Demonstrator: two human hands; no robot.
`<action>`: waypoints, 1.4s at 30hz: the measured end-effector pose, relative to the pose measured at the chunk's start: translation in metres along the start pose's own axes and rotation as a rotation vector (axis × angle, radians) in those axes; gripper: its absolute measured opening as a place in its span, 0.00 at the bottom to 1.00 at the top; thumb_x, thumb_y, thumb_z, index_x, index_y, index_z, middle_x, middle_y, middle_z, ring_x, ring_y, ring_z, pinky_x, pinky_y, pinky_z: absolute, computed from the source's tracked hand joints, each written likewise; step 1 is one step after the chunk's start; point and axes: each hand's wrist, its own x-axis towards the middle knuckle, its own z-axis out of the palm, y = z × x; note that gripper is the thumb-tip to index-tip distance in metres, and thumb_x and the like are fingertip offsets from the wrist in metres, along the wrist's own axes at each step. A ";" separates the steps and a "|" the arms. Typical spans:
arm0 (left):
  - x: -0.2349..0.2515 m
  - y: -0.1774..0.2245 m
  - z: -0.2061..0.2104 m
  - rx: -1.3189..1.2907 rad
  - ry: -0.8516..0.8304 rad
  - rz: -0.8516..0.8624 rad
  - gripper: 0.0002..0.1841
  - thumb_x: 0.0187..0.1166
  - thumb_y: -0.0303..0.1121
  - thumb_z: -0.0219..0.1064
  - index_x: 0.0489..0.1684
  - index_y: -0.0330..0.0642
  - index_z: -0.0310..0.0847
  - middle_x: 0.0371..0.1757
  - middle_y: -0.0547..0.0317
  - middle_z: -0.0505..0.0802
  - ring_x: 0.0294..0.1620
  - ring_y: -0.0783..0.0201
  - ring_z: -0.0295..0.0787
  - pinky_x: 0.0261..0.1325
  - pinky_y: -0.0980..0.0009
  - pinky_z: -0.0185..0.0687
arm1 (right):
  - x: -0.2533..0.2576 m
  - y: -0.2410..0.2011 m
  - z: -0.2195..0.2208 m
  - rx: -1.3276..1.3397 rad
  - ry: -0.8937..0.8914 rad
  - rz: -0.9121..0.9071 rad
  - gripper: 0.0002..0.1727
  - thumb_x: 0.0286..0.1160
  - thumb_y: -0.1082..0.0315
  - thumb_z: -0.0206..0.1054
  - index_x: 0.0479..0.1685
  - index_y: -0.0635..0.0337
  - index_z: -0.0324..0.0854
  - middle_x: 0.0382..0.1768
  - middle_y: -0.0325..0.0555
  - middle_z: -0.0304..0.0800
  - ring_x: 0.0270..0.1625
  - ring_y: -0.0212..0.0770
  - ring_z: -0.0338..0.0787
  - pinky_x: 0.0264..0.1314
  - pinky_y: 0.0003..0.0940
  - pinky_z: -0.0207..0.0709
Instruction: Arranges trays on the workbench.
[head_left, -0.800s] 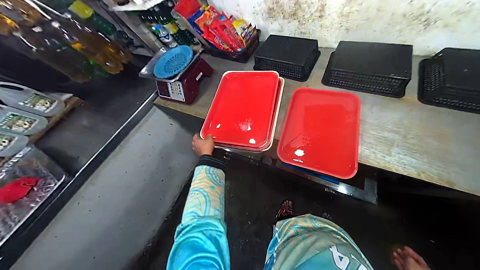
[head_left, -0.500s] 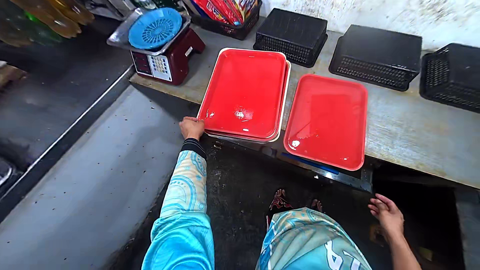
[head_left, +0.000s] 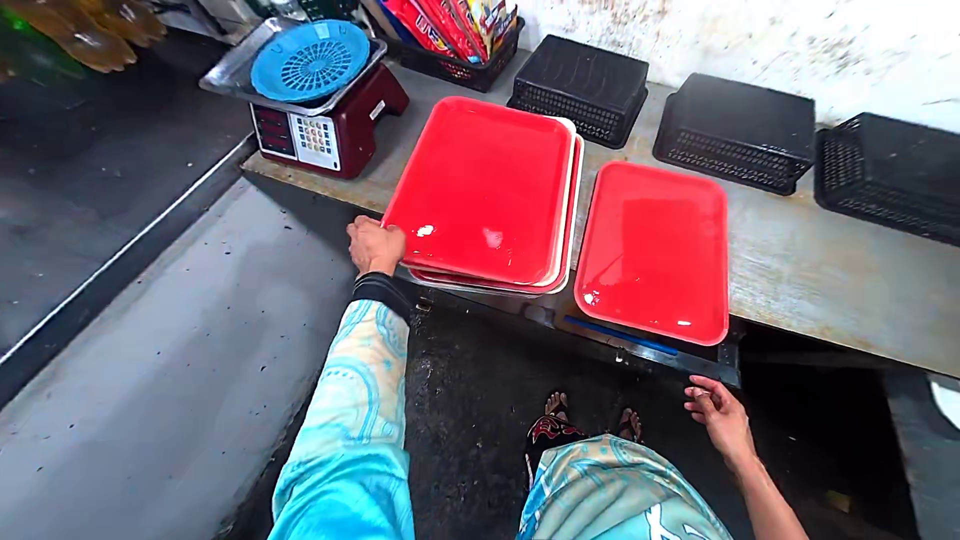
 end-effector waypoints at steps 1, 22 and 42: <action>-0.004 0.004 -0.005 -0.085 -0.008 0.010 0.27 0.84 0.41 0.59 0.73 0.27 0.69 0.68 0.23 0.83 0.69 0.28 0.82 0.66 0.28 0.75 | -0.004 0.003 -0.002 0.037 0.017 0.031 0.16 0.87 0.71 0.57 0.67 0.63 0.80 0.48 0.51 0.94 0.39 0.42 0.95 0.40 0.39 0.91; -0.441 0.146 0.144 -0.650 -0.794 1.199 0.16 0.83 0.29 0.59 0.63 0.27 0.75 0.40 0.46 0.94 0.34 0.57 0.94 0.40 0.57 0.93 | -0.093 -0.025 0.002 1.498 0.442 0.198 0.20 0.92 0.48 0.46 0.56 0.50 0.77 0.42 0.41 0.93 0.41 0.36 0.94 0.41 0.34 0.90; -0.408 0.144 0.278 -0.850 -1.296 -0.530 0.30 0.95 0.50 0.47 0.87 0.36 0.54 0.72 0.33 0.84 0.57 0.44 0.93 0.54 0.52 0.91 | -0.025 0.075 -0.162 1.037 0.900 0.252 0.21 0.92 0.65 0.54 0.80 0.46 0.58 0.50 0.46 0.86 0.40 0.39 0.92 0.37 0.36 0.89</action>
